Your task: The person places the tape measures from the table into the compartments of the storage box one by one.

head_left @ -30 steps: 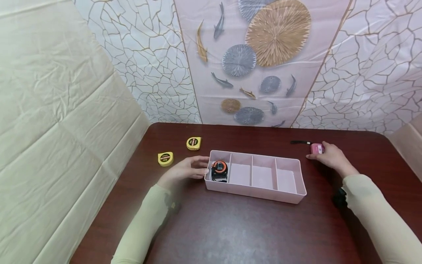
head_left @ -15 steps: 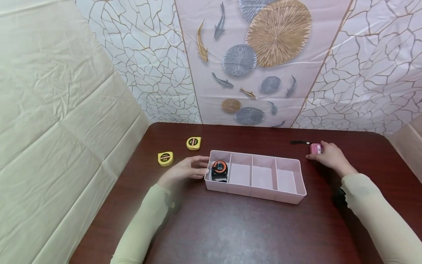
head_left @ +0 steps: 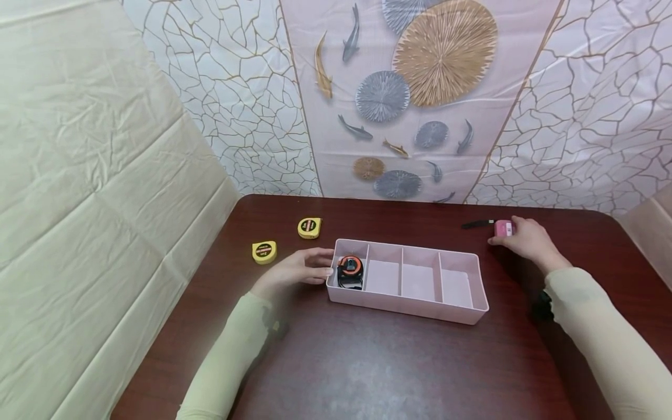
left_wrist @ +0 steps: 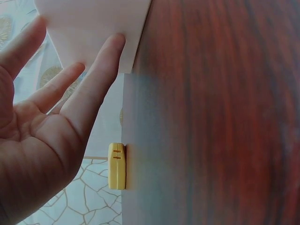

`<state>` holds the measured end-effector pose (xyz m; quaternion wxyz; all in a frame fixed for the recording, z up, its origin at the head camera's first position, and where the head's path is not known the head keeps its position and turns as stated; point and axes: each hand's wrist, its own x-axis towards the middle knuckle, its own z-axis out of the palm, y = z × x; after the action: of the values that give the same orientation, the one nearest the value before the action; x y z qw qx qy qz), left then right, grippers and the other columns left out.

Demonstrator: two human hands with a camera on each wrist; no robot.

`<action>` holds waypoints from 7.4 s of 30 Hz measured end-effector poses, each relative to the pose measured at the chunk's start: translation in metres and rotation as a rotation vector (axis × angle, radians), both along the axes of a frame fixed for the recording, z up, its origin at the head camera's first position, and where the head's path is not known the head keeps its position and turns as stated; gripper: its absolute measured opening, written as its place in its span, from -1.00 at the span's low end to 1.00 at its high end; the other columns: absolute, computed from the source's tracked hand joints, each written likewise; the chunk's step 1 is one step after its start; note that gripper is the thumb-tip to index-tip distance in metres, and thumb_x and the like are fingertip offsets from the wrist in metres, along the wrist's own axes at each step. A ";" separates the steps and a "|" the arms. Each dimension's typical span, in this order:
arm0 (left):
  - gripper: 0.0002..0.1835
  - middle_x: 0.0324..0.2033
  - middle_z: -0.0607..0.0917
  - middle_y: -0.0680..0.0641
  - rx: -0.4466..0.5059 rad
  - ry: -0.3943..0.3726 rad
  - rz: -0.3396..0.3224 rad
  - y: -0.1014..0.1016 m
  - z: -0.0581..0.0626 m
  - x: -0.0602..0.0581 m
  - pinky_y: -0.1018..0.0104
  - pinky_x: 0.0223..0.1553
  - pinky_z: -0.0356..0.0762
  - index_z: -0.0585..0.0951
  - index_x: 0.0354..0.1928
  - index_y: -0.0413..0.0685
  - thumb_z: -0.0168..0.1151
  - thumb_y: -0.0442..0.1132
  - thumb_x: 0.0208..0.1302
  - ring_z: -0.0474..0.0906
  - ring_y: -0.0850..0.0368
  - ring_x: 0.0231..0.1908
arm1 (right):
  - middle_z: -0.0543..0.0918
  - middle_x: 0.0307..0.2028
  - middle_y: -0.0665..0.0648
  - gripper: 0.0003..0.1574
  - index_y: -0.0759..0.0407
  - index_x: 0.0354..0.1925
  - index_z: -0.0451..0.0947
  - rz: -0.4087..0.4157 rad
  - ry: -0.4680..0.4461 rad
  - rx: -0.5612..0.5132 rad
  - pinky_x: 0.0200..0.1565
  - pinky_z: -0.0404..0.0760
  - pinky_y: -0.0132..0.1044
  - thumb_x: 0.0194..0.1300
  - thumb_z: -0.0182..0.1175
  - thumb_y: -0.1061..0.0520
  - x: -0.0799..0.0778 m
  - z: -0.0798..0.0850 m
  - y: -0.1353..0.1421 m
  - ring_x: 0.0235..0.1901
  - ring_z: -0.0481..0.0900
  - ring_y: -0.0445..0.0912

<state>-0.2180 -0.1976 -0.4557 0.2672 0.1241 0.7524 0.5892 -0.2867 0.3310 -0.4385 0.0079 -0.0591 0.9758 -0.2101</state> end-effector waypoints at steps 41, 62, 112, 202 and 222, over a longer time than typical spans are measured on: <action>-0.30 0.28 0.52 -0.27 0.008 0.002 -0.014 0.000 0.000 0.001 0.12 0.09 0.61 0.32 0.48 -0.13 0.34 -0.24 0.36 0.62 -0.01 0.10 | 0.50 -0.12 0.59 -0.10 0.57 0.23 0.30 -0.018 0.222 -0.052 -0.16 0.40 0.23 0.23 0.35 -0.05 -0.014 0.097 0.009 -0.15 0.44 0.40; -0.31 0.27 0.53 -0.28 -0.001 0.008 -0.009 0.001 0.001 0.001 0.13 0.07 0.62 0.32 0.47 -0.13 0.35 -0.25 0.36 0.64 -0.01 0.07 | 0.50 -0.19 0.56 -0.19 0.52 0.12 0.36 -0.075 0.268 -0.010 -0.33 0.37 0.06 0.27 0.32 -0.13 0.000 0.160 0.019 -0.21 0.45 0.36; -0.31 0.25 0.55 -0.26 0.002 0.006 -0.003 0.001 0.002 0.001 0.14 0.08 0.62 0.33 0.47 -0.16 0.34 -0.25 0.36 0.63 -0.01 0.08 | 0.35 0.18 0.66 0.10 0.42 0.47 0.15 0.017 0.311 -0.005 -0.08 0.28 0.35 0.26 0.36 -0.17 0.018 0.187 -0.026 0.11 0.29 0.48; -0.32 0.24 0.58 -0.16 -0.009 0.012 -0.013 -0.004 -0.001 0.000 0.18 0.07 0.62 0.38 0.45 -0.07 0.38 -0.22 0.32 0.59 0.06 0.13 | 0.45 0.27 0.32 0.05 0.28 0.43 0.33 0.624 0.228 0.026 0.19 0.47 0.16 0.08 0.54 0.00 0.068 0.129 -0.174 0.19 0.49 0.23; -0.32 0.27 0.54 -0.24 0.017 0.026 -0.037 -0.002 0.002 0.002 0.14 0.11 0.60 0.33 0.47 -0.16 0.32 -0.23 0.38 0.60 0.03 0.11 | 0.47 0.27 0.19 0.04 0.28 0.42 0.35 0.824 0.108 0.046 0.11 0.55 -0.07 0.07 0.53 -0.02 0.073 0.086 -0.194 0.16 0.50 0.02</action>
<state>-0.2160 -0.1996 -0.4541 0.2672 0.1478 0.7483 0.5889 -0.2139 0.1368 -0.3525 0.0413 -0.4557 0.8739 -0.1643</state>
